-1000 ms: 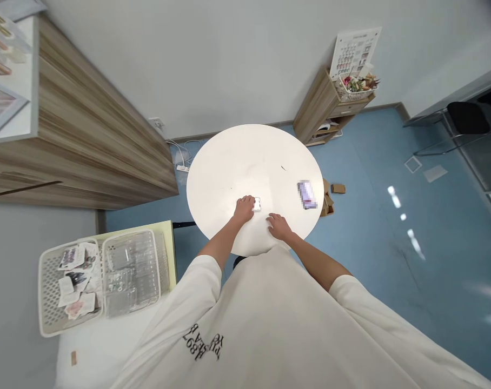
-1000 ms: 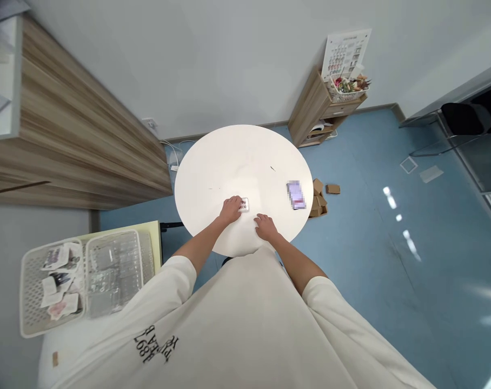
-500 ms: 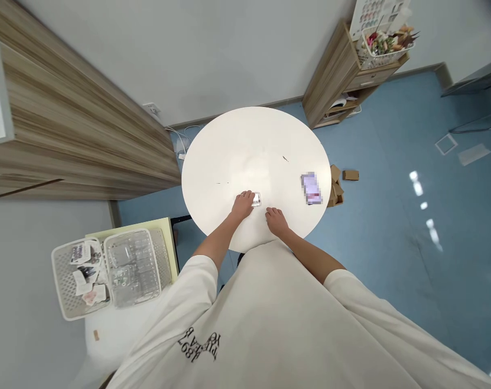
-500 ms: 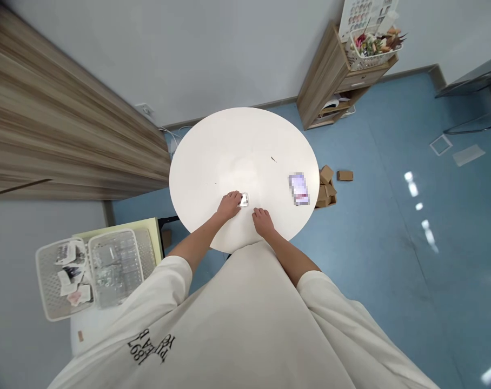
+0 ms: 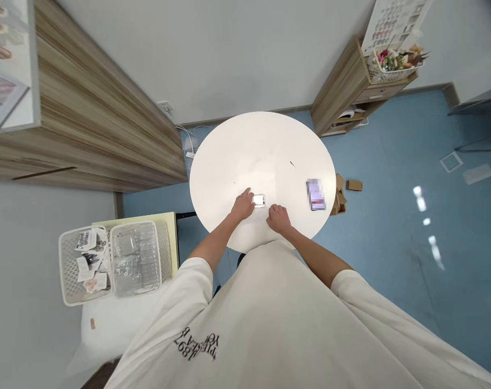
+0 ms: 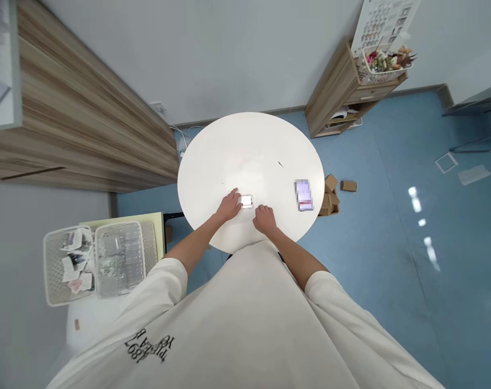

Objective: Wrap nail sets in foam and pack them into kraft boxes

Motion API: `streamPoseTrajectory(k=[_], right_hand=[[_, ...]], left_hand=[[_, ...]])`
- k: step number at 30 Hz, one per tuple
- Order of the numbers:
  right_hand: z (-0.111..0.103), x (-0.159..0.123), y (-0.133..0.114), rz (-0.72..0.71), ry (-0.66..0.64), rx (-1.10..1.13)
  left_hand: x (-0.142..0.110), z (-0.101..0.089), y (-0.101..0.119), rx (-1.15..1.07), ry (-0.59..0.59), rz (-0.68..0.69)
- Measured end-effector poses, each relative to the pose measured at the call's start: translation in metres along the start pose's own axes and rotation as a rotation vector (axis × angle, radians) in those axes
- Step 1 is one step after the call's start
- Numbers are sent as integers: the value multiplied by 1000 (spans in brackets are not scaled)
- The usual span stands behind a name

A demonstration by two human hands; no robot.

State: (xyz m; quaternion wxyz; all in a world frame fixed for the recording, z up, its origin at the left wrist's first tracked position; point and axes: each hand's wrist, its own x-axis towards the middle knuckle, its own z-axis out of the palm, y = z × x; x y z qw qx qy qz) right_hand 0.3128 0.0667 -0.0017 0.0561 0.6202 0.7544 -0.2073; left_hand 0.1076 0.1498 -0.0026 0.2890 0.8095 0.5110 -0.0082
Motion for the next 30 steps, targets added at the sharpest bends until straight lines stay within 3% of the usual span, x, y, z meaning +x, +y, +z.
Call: streamPoseTrajectory(k=[5,9,12,16,18,23,30], right_hand=[[-23,36,10,58,-58,108],[-29,64,16,94,-136,135],[-26,74,19,112,-141,131],[-23,78,22,144,-124,151],[-23,79,23,147,-129,164],[-25,80,24,159,-128,172],[-26,81,25,167,-120,235]], left_hand=[[-9,-15,0,-4,147,-85],[-18,-27,15,51,251,-45],[-30,-24,28,159,114,110],[-39,-1,38,230,-112,287],[-38,11,37,235,-112,293],[-21,25,27,245,15,231],[0,31,18,231,3,111]])
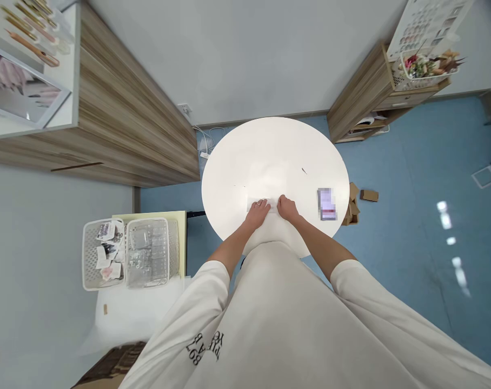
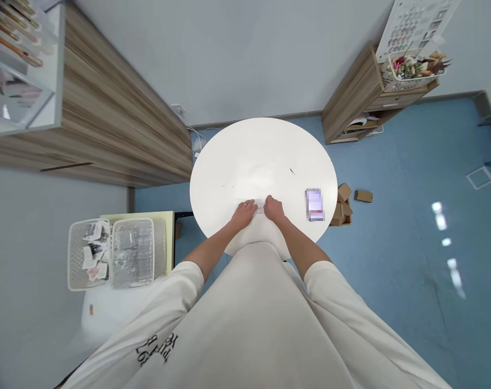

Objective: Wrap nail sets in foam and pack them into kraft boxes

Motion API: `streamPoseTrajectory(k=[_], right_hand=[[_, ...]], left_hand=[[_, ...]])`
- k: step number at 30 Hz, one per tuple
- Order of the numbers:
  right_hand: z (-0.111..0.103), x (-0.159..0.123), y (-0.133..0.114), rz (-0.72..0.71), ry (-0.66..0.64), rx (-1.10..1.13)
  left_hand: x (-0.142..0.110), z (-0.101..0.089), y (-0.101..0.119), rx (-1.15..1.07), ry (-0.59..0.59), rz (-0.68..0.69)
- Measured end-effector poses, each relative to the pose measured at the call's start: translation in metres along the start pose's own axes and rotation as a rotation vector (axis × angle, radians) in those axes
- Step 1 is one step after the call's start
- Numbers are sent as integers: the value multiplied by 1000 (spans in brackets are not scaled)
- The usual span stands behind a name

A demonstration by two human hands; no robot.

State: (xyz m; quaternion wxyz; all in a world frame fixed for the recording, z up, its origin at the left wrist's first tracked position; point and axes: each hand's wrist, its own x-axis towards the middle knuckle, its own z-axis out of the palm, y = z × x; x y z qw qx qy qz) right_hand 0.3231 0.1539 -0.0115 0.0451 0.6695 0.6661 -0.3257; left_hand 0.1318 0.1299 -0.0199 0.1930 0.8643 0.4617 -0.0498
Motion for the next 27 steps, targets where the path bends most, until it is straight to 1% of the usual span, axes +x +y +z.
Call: streamPoseTrajectory(k=[2,4,7,8,9,11,12,15,19,21,23,27], right_hand=[[-1,-4,2,-14,30,45],[-1,-13,4,-29,125,53],[-2,-34,9,-67,326,-38],[-2,-42,10,-99,366,-81],[-1,-50,10,-150,373,-121],[2,-63,10,-286,306,-184],[5,-68,10,-331,270,-202],[16,-78,5,-401,153,-239],[33,-91,-1,-503,0,-271],[40,-99,-2,-555,-37,-273],[46,-104,-2,-584,-51,-272],[51,-104,-3,-602,-85,-294]], left_hand=[[5,0,-1,11,-14,-19],[10,0,-1,20,-20,-38],[14,-4,-2,15,-12,-51],[15,-5,-3,9,-12,-50],[14,-7,-3,3,-15,-45],[10,-10,-1,-14,-26,-38],[6,-11,0,-25,-35,-40],[-11,-13,8,-64,-67,-54],[-43,-9,23,-117,-136,-45],[-58,-7,29,-140,-168,-44],[-70,-4,33,-155,-173,-33],[-78,-2,34,-143,-158,-7]])
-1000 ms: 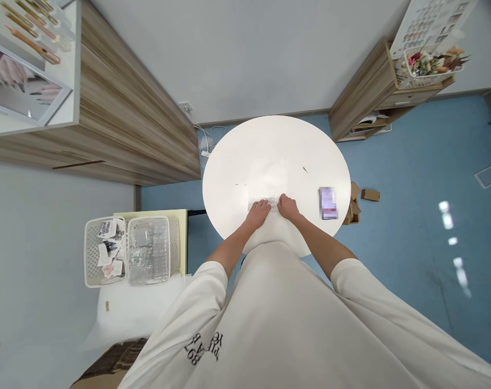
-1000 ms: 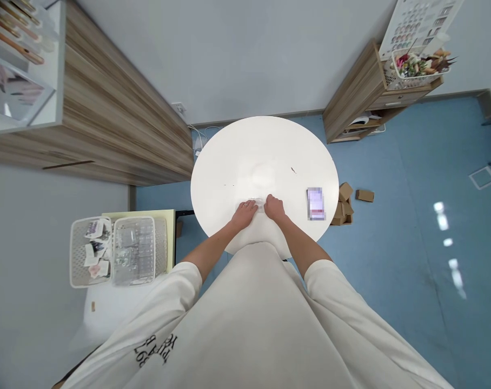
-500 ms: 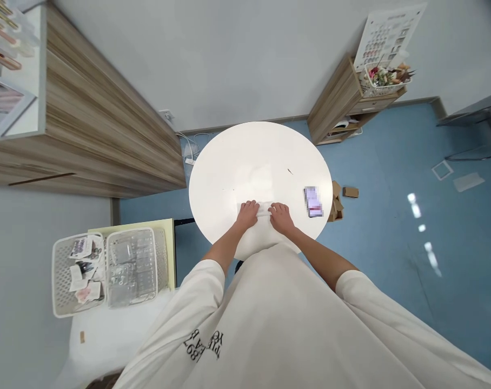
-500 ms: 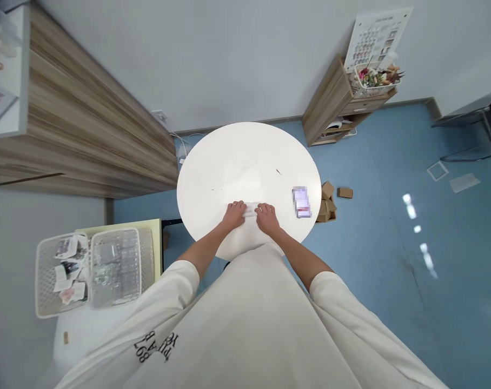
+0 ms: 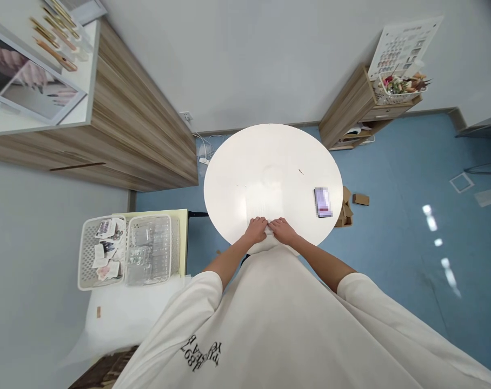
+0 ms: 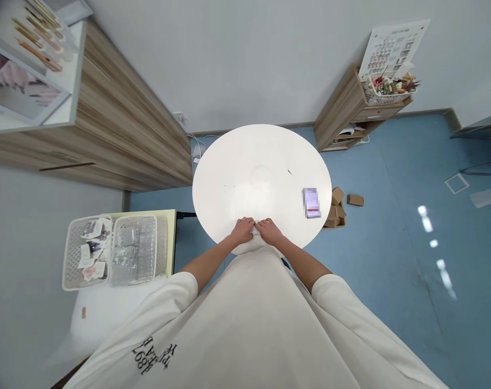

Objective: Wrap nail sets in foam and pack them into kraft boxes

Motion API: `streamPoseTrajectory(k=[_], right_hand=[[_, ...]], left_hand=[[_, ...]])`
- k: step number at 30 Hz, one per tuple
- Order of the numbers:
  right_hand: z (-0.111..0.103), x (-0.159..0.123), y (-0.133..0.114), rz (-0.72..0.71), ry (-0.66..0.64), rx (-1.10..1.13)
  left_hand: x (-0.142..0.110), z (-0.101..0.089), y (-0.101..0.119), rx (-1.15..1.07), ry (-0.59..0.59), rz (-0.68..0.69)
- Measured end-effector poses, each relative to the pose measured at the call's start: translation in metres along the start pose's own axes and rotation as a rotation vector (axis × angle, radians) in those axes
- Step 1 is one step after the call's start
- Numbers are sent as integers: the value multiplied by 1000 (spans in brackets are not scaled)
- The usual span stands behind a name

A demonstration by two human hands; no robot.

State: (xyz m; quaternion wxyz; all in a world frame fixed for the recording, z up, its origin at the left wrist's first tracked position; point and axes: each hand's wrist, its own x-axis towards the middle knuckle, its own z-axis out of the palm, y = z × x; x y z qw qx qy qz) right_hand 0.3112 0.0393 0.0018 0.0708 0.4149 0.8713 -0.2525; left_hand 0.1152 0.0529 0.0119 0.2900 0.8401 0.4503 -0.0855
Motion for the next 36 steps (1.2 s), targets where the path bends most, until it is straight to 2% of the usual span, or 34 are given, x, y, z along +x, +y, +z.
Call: streamPoseTrajectory(k=[6,14,19,26,30,36], right_hand=[[1,9,2,-30,-20,-26],[7,-4,1,-44,12,-37],[1,-4,0,-11,45,2],[-21,3,7,23,49,113],[-33,18,13,125,47,136],[-42,53,27,268,72,53]], left_hand=[[1,6,-4,62,-1,46],[-5,15,-8,19,17,13],[3,5,-12,-74,-5,-3],[9,-16,-22,-210,-21,-39],[16,-25,-25,-201,26,-65],[30,-22,-23,27,224,-95]])
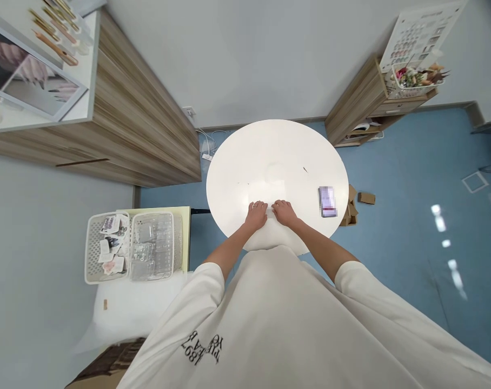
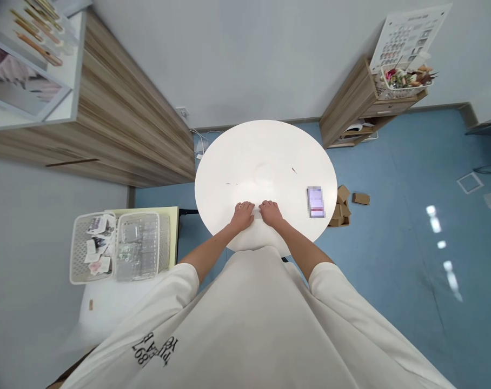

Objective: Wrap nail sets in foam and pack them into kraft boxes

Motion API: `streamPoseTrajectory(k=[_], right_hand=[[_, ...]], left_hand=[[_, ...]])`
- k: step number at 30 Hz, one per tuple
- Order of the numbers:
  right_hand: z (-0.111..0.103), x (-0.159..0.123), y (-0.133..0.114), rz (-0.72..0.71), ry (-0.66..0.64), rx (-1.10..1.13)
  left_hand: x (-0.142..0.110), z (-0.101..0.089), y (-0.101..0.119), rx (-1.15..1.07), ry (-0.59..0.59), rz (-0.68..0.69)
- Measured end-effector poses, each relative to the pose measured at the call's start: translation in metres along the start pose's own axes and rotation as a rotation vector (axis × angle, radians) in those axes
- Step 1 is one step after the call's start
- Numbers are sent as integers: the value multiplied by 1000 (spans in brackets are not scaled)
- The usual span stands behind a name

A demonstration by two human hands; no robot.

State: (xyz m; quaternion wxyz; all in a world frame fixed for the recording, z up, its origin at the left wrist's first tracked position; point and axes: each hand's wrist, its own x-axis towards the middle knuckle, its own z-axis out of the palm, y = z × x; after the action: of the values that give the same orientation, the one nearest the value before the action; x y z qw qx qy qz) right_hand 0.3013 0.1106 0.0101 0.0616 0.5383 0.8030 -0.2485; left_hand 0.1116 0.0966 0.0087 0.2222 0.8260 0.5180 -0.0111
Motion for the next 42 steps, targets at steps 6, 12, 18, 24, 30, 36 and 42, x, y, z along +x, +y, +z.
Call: streamPoseTrajectory(k=[6,12,18,24,30,36,42], right_hand=[[4,26,8,32,-66,-44],[7,17,7,114,45,9],[25,-16,12,564,145,166],[45,-28,6,824,127,376],[47,-25,-6,869,182,393],[51,-23,-3,841,189,435],[60,-18,1,855,238,556]], left_hand=[[7,19,-2,54,-75,-8],[13,22,-4,59,-114,-15],[6,25,-2,72,-98,-18],[2,28,1,78,-112,-38],[-6,26,13,91,-84,-28],[-25,30,21,42,-87,76],[-28,28,15,49,-173,118]])
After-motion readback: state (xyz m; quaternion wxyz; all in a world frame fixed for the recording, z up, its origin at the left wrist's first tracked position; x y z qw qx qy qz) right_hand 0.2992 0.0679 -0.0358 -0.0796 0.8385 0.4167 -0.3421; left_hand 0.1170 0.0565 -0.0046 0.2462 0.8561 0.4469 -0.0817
